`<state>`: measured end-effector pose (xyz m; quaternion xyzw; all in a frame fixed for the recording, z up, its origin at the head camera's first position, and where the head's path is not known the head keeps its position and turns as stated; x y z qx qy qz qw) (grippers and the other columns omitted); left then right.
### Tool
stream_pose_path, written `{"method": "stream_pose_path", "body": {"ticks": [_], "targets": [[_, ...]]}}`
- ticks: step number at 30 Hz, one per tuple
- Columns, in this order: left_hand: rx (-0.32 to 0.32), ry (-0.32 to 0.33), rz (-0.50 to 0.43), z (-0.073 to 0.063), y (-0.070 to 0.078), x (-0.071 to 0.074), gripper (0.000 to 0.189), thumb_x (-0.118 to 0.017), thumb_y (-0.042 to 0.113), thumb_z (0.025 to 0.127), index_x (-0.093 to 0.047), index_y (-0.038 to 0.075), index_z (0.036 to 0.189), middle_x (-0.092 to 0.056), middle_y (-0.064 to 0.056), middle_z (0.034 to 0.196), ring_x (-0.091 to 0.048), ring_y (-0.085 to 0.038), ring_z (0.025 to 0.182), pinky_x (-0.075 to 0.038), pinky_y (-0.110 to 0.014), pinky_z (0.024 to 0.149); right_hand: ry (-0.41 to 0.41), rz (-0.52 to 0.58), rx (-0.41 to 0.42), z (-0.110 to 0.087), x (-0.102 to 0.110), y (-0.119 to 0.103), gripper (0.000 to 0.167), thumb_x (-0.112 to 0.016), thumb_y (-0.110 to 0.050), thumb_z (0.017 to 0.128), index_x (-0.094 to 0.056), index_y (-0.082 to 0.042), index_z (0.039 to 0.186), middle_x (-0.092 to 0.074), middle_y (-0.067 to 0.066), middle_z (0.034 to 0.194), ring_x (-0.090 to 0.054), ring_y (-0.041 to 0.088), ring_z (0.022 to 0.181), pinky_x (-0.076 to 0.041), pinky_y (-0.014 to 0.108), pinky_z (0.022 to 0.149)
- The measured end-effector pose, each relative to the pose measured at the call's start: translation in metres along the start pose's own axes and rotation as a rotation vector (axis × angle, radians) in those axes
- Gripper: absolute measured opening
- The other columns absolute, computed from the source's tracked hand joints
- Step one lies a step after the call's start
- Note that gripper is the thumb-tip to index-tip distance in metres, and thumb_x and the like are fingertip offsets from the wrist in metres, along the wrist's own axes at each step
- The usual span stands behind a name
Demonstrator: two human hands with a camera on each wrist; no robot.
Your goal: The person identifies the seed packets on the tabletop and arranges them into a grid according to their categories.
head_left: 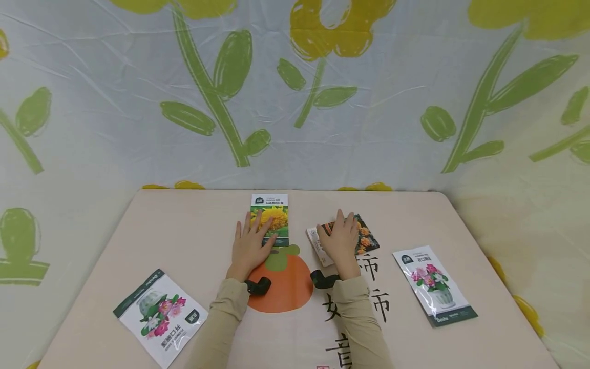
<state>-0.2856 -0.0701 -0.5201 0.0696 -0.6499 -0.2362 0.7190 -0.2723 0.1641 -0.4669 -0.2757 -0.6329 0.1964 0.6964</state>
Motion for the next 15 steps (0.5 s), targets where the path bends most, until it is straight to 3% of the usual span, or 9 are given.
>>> {"method": "stream_pose_path", "body": {"ticks": [7,15], "targets": [[0.002,0.011,0.004,-0.001,-0.003,0.0,0.056,-0.047,0.047,0.102,-0.04,0.024,0.153,-0.018,-0.007,0.164,-0.003,-0.035,0.151,0.0,-0.056,0.119,-0.125,-0.109,-0.138,-0.002,-0.004,0.026,0.097,-0.056,-0.049,0.096,-0.007,0.012,0.153,0.005,0.042,0.155,0.008,0.059,0.142,-0.004,0.069,0.113],[-0.001,0.02,-0.02,-0.001,-0.003,0.0,0.055,-0.047,0.047,0.102,-0.043,0.023,0.152,-0.02,-0.008,0.164,-0.003,-0.037,0.151,0.0,-0.057,0.119,-0.172,-0.111,-0.179,-0.004,-0.017,0.032,0.092,-0.041,-0.057,0.1,-0.004,0.006,0.156,0.017,0.039,0.155,0.021,0.056,0.141,0.009,0.067,0.113]]}}
Point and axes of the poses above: each hand's wrist, its own z-axis towards the middle knuckle, its own x-axis out of the back of the hand, y = z × x, the point moved 7 cm from there along z, towards the middle knuckle
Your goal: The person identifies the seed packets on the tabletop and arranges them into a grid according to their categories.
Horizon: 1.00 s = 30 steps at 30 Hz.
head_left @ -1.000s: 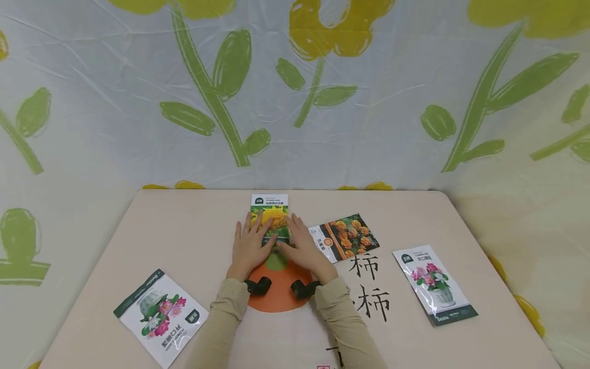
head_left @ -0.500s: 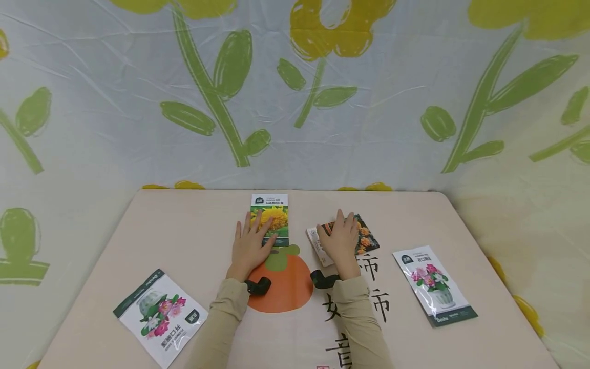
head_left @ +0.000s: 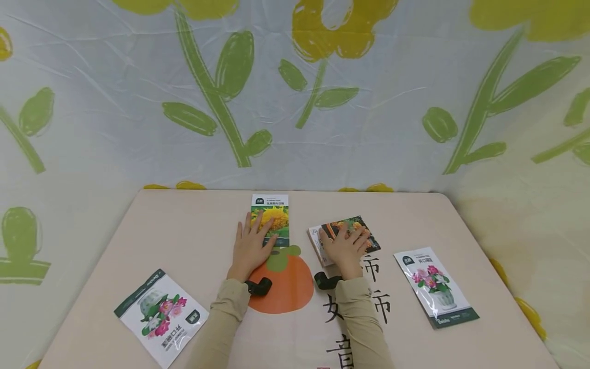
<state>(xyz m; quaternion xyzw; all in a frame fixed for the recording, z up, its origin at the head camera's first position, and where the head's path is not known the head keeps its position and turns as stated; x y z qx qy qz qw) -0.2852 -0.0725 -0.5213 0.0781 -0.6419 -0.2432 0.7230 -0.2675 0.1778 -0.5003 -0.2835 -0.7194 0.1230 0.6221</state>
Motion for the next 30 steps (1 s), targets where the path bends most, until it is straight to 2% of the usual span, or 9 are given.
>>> {"method": "stream_pose_path", "body": {"ticks": [11,18,30], "targets": [[0.012,-0.008,-0.001,-0.001,0.0,0.001,0.055,-0.048,0.047,0.102,-0.042,0.025,0.152,-0.026,-0.009,0.162,-0.004,-0.035,0.151,0.002,-0.055,0.12,0.048,-0.037,0.004,0.004,-0.013,0.002,0.1,-0.046,-0.061,0.096,-0.001,0.004,0.156,0.021,0.037,0.154,0.024,0.055,0.14,0.015,0.067,0.11],[0.013,-0.005,0.004,0.001,0.002,0.001,0.054,-0.049,0.048,0.102,-0.044,0.026,0.151,-0.027,-0.008,0.162,-0.005,-0.035,0.151,0.001,-0.055,0.12,0.021,-0.052,0.006,0.005,-0.014,0.006,0.101,-0.043,-0.064,0.096,0.003,0.002,0.157,0.025,0.037,0.153,0.027,0.057,0.138,0.019,0.066,0.109],[-0.003,0.02,-0.008,0.0,0.002,0.001,0.052,-0.05,0.045,0.102,-0.046,0.024,0.15,-0.029,-0.01,0.161,-0.008,-0.037,0.151,0.0,-0.056,0.12,-0.025,-0.077,0.056,0.009,-0.012,0.004,0.1,-0.047,-0.061,0.095,0.002,0.002,0.157,0.022,0.037,0.154,0.023,0.055,0.141,0.015,0.066,0.112]]}}
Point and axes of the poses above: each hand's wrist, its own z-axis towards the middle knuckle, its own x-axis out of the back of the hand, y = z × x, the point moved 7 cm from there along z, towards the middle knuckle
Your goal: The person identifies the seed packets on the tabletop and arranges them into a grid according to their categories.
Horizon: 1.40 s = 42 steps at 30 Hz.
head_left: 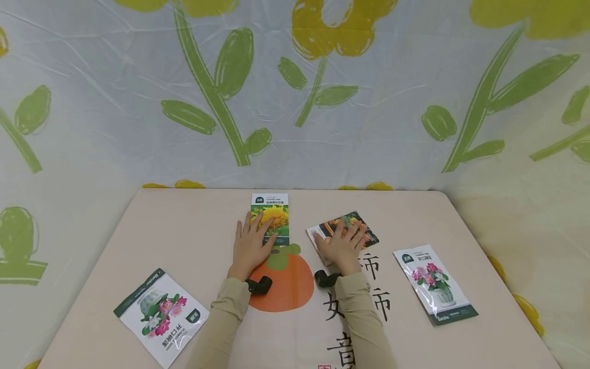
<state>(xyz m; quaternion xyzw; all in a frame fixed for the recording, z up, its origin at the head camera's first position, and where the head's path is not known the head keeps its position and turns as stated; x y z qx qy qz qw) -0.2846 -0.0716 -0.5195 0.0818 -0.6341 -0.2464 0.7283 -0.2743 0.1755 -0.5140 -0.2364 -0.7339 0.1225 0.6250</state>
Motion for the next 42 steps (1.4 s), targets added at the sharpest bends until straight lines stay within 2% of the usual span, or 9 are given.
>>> {"method": "stream_pose_path", "body": {"ticks": [11,18,23,30,42], "targets": [[0.013,-0.01,0.012,0.0,-0.002,-0.003,0.054,-0.049,0.047,0.102,-0.045,0.025,0.151,-0.029,-0.009,0.161,-0.007,-0.036,0.151,0.0,-0.056,0.12,-0.049,-0.017,0.113,0.013,-0.001,0.004,0.102,-0.048,-0.064,0.093,-0.003,0.001,0.158,0.021,0.034,0.156,0.025,0.048,0.143,0.018,0.061,0.113],[0.015,-0.008,0.012,0.0,-0.003,-0.003,0.053,-0.049,0.047,0.102,-0.045,0.026,0.15,-0.029,-0.009,0.161,-0.007,-0.036,0.151,0.0,-0.056,0.12,-0.105,-0.066,0.19,0.031,-0.009,0.013,0.106,-0.043,-0.074,0.09,0.0,-0.006,0.159,0.025,0.029,0.157,0.028,0.044,0.143,0.021,0.057,0.113],[0.019,-0.019,0.012,-0.001,-0.002,-0.003,0.053,-0.049,0.047,0.102,-0.045,0.026,0.15,-0.029,-0.009,0.161,-0.007,-0.036,0.151,0.0,-0.056,0.119,-0.131,-0.069,0.239,0.035,-0.006,0.009,0.104,-0.048,-0.07,0.09,-0.004,-0.007,0.16,0.023,0.027,0.159,0.028,0.043,0.143,0.022,0.056,0.113],[0.02,-0.01,0.0,-0.001,-0.002,-0.001,0.053,-0.05,0.047,0.101,-0.047,0.025,0.15,-0.03,-0.009,0.161,-0.008,-0.037,0.151,-0.001,-0.057,0.119,-0.136,-0.075,0.306,0.035,0.002,-0.002,0.098,-0.055,-0.059,0.091,-0.01,-0.005,0.159,0.017,0.028,0.16,0.023,0.044,0.145,0.015,0.058,0.115],[0.017,-0.008,-0.01,0.0,0.0,0.0,0.054,-0.051,0.046,0.101,-0.046,0.024,0.15,-0.029,-0.009,0.161,-0.007,-0.037,0.151,0.0,-0.057,0.119,-0.169,-0.102,0.437,0.045,0.004,-0.007,0.099,-0.052,-0.066,0.09,-0.014,-0.006,0.159,0.012,0.029,0.161,0.018,0.044,0.147,0.014,0.057,0.116]]}}
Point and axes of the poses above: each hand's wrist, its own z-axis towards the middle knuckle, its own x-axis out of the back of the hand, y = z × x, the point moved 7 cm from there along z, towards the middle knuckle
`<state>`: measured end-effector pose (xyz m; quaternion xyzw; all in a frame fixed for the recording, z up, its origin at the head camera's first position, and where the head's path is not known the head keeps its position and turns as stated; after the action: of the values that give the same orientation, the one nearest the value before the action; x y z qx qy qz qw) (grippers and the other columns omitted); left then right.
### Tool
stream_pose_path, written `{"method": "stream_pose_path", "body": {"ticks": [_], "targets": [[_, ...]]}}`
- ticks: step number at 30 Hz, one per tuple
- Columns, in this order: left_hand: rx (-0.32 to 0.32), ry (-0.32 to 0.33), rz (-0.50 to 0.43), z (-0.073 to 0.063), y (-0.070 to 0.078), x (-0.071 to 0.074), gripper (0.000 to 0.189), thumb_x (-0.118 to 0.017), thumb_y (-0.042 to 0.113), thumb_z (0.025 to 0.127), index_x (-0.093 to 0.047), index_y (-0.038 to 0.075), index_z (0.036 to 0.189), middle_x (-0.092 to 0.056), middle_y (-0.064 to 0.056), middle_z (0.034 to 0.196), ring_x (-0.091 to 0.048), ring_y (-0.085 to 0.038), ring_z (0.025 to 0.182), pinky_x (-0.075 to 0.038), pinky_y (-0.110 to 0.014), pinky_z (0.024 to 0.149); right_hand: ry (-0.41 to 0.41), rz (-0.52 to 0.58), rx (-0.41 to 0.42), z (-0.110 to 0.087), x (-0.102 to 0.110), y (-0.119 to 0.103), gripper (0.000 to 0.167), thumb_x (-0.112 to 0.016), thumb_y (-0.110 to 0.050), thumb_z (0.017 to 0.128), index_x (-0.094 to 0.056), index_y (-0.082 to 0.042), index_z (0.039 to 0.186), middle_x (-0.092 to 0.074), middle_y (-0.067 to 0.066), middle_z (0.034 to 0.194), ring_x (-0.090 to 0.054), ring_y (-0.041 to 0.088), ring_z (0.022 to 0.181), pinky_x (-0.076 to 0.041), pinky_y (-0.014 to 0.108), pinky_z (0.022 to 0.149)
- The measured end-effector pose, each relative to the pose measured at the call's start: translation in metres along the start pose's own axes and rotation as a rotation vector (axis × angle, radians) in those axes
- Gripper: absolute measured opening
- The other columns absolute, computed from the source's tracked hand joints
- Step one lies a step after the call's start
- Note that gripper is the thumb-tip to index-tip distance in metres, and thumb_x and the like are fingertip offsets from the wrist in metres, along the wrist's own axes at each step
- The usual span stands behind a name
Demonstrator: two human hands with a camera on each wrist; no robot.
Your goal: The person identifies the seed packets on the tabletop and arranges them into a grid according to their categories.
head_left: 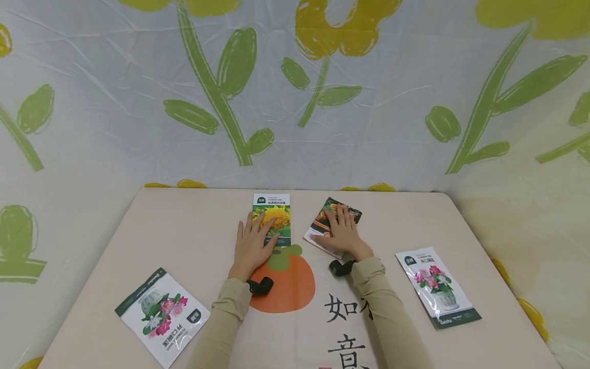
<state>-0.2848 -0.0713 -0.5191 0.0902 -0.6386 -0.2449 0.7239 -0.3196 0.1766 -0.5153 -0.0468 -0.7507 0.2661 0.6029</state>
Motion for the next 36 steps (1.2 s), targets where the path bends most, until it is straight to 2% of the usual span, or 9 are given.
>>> {"method": "stream_pose_path", "body": {"ticks": [3,10,14,19,25,32,34,36], "targets": [[0.004,-0.008,-0.002,0.0,0.0,0.0,0.054,-0.05,0.047,0.101,-0.046,0.024,0.15,-0.028,-0.009,0.161,-0.006,-0.036,0.151,0.001,-0.056,0.119,0.002,0.012,0.013,0.001,0.002,-0.002,0.097,-0.055,-0.062,0.091,-0.016,-0.005,0.158,0.011,0.029,0.161,0.017,0.045,0.147,0.012,0.059,0.116],[-0.001,0.002,0.023,0.0,0.001,0.002,0.054,-0.051,0.046,0.101,-0.046,0.024,0.15,-0.029,-0.009,0.161,-0.008,-0.037,0.151,-0.002,-0.058,0.119,-0.022,0.004,-0.02,0.001,0.005,-0.003,0.094,-0.06,-0.057,0.091,-0.017,-0.01,0.159,0.009,0.026,0.162,0.015,0.043,0.148,0.009,0.059,0.117],[-0.004,-0.002,0.016,0.0,0.002,0.001,0.054,-0.05,0.047,0.101,-0.046,0.023,0.15,-0.029,-0.009,0.161,-0.008,-0.038,0.151,-0.002,-0.058,0.119,-0.016,-0.004,0.018,0.002,0.01,-0.009,0.092,-0.065,-0.051,0.09,-0.022,-0.007,0.158,0.001,0.027,0.162,0.004,0.049,0.147,0.002,0.064,0.116],[0.006,-0.01,0.014,0.0,0.0,0.0,0.054,-0.05,0.046,0.101,-0.046,0.024,0.15,-0.029,-0.009,0.161,-0.008,-0.037,0.151,-0.002,-0.058,0.119,-0.003,-0.019,0.072,0.002,0.013,-0.014,0.089,-0.067,-0.048,0.091,-0.025,-0.006,0.157,-0.005,0.026,0.163,-0.002,0.049,0.148,-0.001,0.065,0.116],[0.006,-0.013,0.007,0.0,0.0,0.0,0.054,-0.05,0.046,0.101,-0.046,0.024,0.15,-0.029,-0.009,0.161,-0.007,-0.037,0.151,-0.001,-0.057,0.119,0.106,0.097,0.069,-0.008,0.028,-0.026,0.077,-0.062,-0.031,0.098,-0.024,0.006,0.153,-0.009,0.035,0.158,-0.007,0.054,0.145,-0.007,0.069,0.114],[-0.008,0.0,0.01,0.0,0.001,0.001,0.054,-0.05,0.046,0.101,-0.046,0.024,0.15,-0.029,-0.01,0.161,-0.006,-0.036,0.151,-0.002,-0.058,0.119,0.285,0.35,-0.1,-0.021,0.031,-0.025,0.078,-0.057,-0.031,0.1,-0.015,0.005,0.155,0.001,0.034,0.159,-0.001,0.055,0.145,-0.011,0.071,0.112],[-0.01,-0.003,0.008,0.0,0.001,0.001,0.053,-0.049,0.046,0.102,-0.045,0.024,0.15,-0.029,-0.01,0.161,-0.005,-0.035,0.151,-0.001,-0.058,0.119,0.333,0.393,-0.122,-0.024,0.028,-0.025,0.079,-0.059,-0.03,0.099,-0.016,0.007,0.154,0.0,0.035,0.159,-0.001,0.056,0.144,-0.011,0.073,0.11],[-0.013,-0.001,0.002,-0.001,0.002,0.002,0.054,-0.05,0.046,0.101,-0.046,0.023,0.15,-0.029,-0.01,0.161,-0.006,-0.035,0.151,-0.002,-0.058,0.119,0.371,0.386,-0.123,-0.025,0.024,-0.026,0.079,-0.061,-0.027,0.098,-0.017,0.01,0.153,-0.003,0.037,0.157,-0.002,0.056,0.144,-0.01,0.072,0.111]]}}
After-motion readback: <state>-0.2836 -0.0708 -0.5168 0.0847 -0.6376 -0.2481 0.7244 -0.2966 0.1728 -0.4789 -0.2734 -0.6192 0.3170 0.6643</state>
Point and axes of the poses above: each hand's wrist, its own z-axis towards the middle knuckle, its own x-axis out of the back of the hand, y = z × x, the point moved 7 cm from there along z, towards the middle knuckle
